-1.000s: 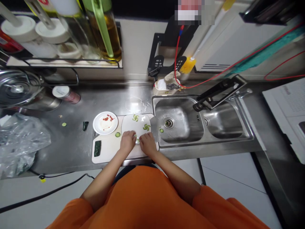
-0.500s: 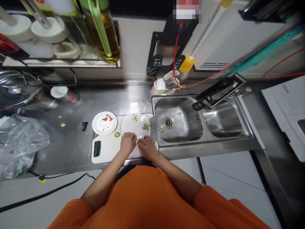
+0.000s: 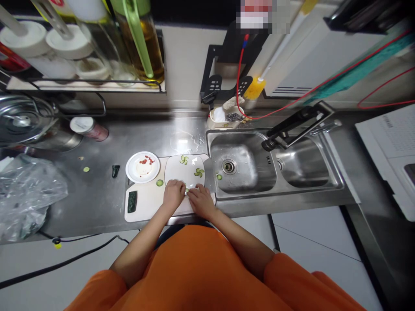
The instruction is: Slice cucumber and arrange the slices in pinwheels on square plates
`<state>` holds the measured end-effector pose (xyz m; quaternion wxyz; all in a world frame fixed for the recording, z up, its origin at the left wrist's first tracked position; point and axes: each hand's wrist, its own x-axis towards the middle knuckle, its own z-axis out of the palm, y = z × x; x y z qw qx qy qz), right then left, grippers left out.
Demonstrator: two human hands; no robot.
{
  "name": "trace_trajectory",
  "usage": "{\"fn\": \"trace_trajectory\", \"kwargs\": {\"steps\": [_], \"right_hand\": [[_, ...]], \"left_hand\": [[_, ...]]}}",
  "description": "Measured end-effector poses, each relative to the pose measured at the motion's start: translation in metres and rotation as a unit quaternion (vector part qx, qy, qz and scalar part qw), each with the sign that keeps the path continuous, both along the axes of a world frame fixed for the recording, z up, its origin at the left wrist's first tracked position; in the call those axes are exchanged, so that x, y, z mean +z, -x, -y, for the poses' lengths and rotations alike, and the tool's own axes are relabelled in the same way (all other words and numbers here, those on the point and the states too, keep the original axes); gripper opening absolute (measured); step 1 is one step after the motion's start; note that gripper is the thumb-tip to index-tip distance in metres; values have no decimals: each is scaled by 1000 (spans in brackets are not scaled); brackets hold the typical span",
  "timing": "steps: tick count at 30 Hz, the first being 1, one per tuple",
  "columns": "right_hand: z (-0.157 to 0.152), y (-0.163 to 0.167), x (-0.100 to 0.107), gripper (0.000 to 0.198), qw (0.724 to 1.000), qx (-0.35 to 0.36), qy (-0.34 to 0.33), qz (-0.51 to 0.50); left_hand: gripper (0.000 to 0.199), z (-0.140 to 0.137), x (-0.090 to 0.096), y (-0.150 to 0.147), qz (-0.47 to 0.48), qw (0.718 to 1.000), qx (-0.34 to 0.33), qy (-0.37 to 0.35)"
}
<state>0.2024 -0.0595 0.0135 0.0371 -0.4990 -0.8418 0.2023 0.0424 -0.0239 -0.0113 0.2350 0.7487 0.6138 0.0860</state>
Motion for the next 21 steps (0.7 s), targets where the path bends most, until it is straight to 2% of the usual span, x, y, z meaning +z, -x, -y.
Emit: {"fn": "trace_trajectory", "kwargs": {"steps": [6, 9, 14, 17, 21], "right_hand": [[1, -2, 0, 25, 1000, -10, -4, -19], [0, -5, -2, 26, 999, -24, -12, -33], [0, -8, -5, 26, 997, -47, -28, -48], [0, -8, -5, 25, 997, -51, -29, -51], [1, -7, -5, 23, 998, -43, -25, -50]], "left_hand": [[21, -2, 6, 5, 34, 999, 28, -1], [21, -2, 13, 22, 56, 994, 91, -16], [25, 5, 13, 62, 39, 969, 242, -18], [31, 10, 8, 73, 13, 963, 271, 1], [32, 10, 2, 71, 4, 958, 288, 14]]}}
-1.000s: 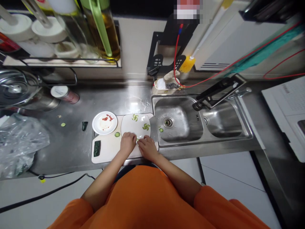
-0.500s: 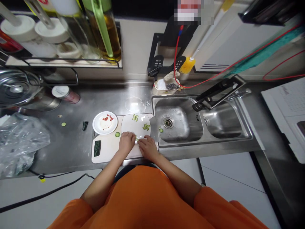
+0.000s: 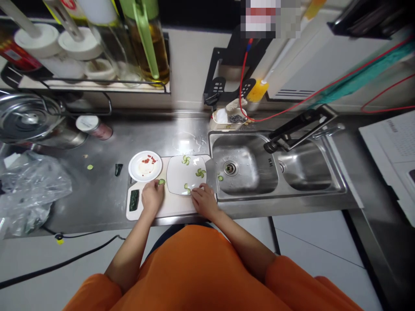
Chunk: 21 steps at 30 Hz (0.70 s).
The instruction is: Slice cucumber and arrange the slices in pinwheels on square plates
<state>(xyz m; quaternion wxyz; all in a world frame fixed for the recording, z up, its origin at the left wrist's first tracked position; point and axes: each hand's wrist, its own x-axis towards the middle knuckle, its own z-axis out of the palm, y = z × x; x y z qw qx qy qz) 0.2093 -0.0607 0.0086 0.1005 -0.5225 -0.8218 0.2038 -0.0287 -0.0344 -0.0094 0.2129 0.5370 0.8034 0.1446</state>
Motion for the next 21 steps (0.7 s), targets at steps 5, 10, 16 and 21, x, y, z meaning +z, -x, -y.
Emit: {"fn": "trace_trajectory", "kwargs": {"steps": [5, 10, 16, 21], "right_hand": [[1, 0, -1, 23, 1000, -1, -2, -3], [1, 0, 1, 23, 1000, -4, -2, -1], [0, -1, 2, 23, 1000, 0, 4, 2], [0, -2, 2, 23, 1000, -1, -1, -1]], "left_hand": [[27, -5, 0, -2, 15, 1000, 15, 9], [21, -8, 1, -1, 31, 999, 14, 30], [27, -9, -1, -2, 36, 999, 22, 24], [24, -9, -2, -3, 39, 998, 27, 37]]}}
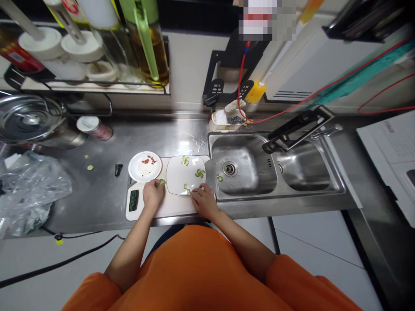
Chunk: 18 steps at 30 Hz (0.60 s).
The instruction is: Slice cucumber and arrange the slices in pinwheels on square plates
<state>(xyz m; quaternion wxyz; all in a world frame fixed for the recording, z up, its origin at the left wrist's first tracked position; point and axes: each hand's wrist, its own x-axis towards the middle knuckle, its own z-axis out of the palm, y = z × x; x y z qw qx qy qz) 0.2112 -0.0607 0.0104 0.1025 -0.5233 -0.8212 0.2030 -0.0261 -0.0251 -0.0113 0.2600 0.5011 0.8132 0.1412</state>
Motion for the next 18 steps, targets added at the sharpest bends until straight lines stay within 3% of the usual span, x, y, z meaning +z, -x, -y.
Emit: {"fn": "trace_trajectory", "kwargs": {"steps": [5, 11, 18], "right_hand": [[0, -1, 0, 23, 1000, 5, 2, 2], [-5, 2, 3, 23, 999, -22, 25, -8], [-38, 27, 4, 17, 974, -91, 93, -187]], "left_hand": [[18, 3, 2, -2, 7, 1000, -12, -20], [18, 10, 19, -1, 42, 999, 12, -17], [24, 14, 36, -14, 200, 978, 14, -56]]}}
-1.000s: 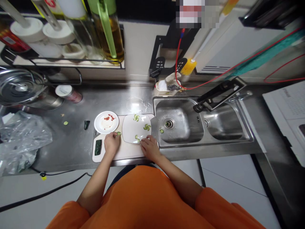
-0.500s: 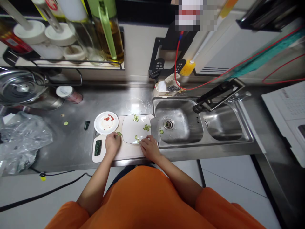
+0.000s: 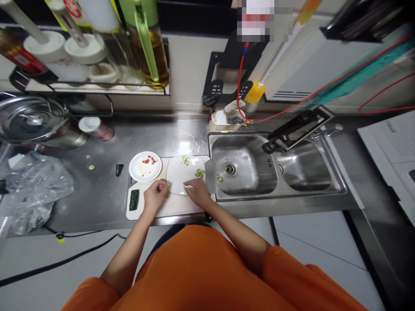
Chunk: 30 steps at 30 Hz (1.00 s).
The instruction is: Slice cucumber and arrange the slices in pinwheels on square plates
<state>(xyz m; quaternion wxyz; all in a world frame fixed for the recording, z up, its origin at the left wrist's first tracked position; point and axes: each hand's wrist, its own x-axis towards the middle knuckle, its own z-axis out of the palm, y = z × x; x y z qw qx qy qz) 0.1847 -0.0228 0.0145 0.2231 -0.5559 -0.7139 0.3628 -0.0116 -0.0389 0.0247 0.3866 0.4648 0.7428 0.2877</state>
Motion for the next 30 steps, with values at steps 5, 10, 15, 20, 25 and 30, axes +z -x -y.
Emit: {"fn": "trace_trajectory", "kwargs": {"steps": [5, 10, 15, 20, 25, 30], "right_hand": [[-18, 12, 5, 16, 964, -34, 195, -176], [-21, 8, 11, 17, 909, -93, 280, -294], [-24, 2, 12, 19, 892, -104, 299, -324], [-28, -1, 6, 20, 891, -104, 299, -326], [-32, -6, 7, 17, 899, -105, 294, -308], [-34, -10, 10, 17, 889, -82, 317, -319]], "left_hand": [[32, -2, 8, -24, 137, 990, -25, 9], [43, -5, 11, -34, 196, 980, -5, 20], [45, -8, 13, -35, 225, 973, 23, 39], [43, -9, 8, -39, 232, 971, 45, 39], [37, -9, 1, -42, 224, 972, 63, 40], [29, -9, -2, -44, 282, 951, 86, 97]]}}
